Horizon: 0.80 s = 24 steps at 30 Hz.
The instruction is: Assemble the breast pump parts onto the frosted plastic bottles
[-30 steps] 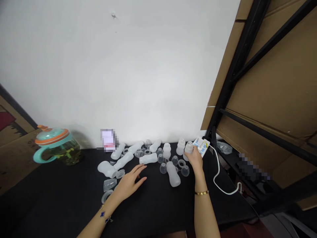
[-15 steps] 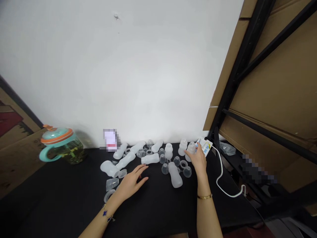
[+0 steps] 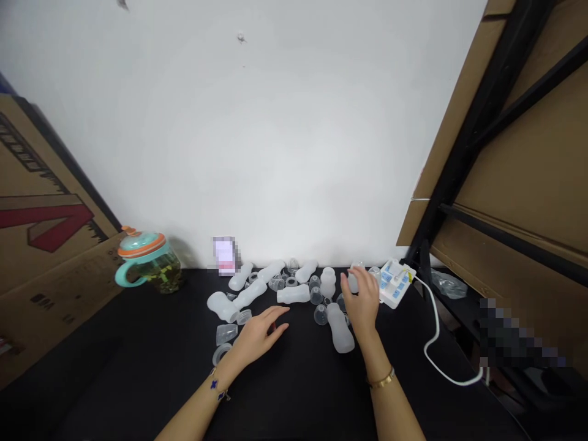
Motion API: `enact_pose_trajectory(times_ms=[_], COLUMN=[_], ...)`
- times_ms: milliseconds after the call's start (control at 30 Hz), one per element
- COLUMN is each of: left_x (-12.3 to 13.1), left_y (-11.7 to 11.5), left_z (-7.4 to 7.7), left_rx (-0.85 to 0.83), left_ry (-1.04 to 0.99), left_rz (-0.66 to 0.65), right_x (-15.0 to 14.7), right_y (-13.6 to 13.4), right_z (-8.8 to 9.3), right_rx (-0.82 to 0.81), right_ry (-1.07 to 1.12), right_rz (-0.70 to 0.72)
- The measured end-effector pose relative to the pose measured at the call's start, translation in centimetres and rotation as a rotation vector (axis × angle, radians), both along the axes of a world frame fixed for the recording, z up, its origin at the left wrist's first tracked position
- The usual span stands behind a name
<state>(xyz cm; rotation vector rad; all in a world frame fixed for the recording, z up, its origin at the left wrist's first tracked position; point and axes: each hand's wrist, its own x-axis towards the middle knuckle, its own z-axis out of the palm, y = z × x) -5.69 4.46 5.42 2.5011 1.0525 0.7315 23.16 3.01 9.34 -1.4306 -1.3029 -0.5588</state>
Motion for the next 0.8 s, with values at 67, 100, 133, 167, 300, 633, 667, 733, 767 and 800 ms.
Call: enact_pose_trajectory(times_ms=[67, 100, 133, 167, 300, 633, 667, 733, 767, 800], left_x=[0.0, 0.0, 0.0, 0.0, 0.2, 0.7, 0.7, 0.7, 0.7, 0.7], left_y=[0.0, 0.0, 0.1, 0.0, -0.1, -0.2, -0.2, -0.3, -0.2, -0.2], left_z=[0.1, 0.1, 0.1, 0.1, -0.3, -1.3, -1.2, -1.1, -1.1, -1.1], left_rx=[0.007, 0.009, 0.012, 0.017, 0.065, 0.109, 0.105, 0.096, 0.094, 0.091], left_ry=[-0.012, -0.017, -0.023, -0.027, -0.016, 0.179, 0.182, 0.190, 0.194, 0.199], left_rz=[0.002, 0.000, -0.004, -0.010, -0.034, -0.033, -0.036, -0.038, -0.037, -0.035], right_x=[-1.7, -2.7, -3.7, -4.8, -8.4, -9.9, -9.8, -9.9, -9.9, -10.0], right_y=[0.0, 0.0, -0.1, -0.2, -1.0, -1.3, -1.3, -1.4, -1.4, -1.4], right_z=[-0.6, -0.9, -1.3, -1.6, -3.4, -5.1, -4.9, -4.7, -4.6, -4.5], right_rx=[-0.076, -0.115, -0.143, -0.184, -0.387, -0.672, -0.687, -0.716, -0.727, -0.736], right_ry=[-0.054, -0.083, -0.118, -0.160, -0.316, -0.450, -0.445, -0.438, -0.435, -0.432], right_rz=[0.120, 0.169, 0.215, 0.263, 0.453, 0.499, 0.501, 0.506, 0.506, 0.506])
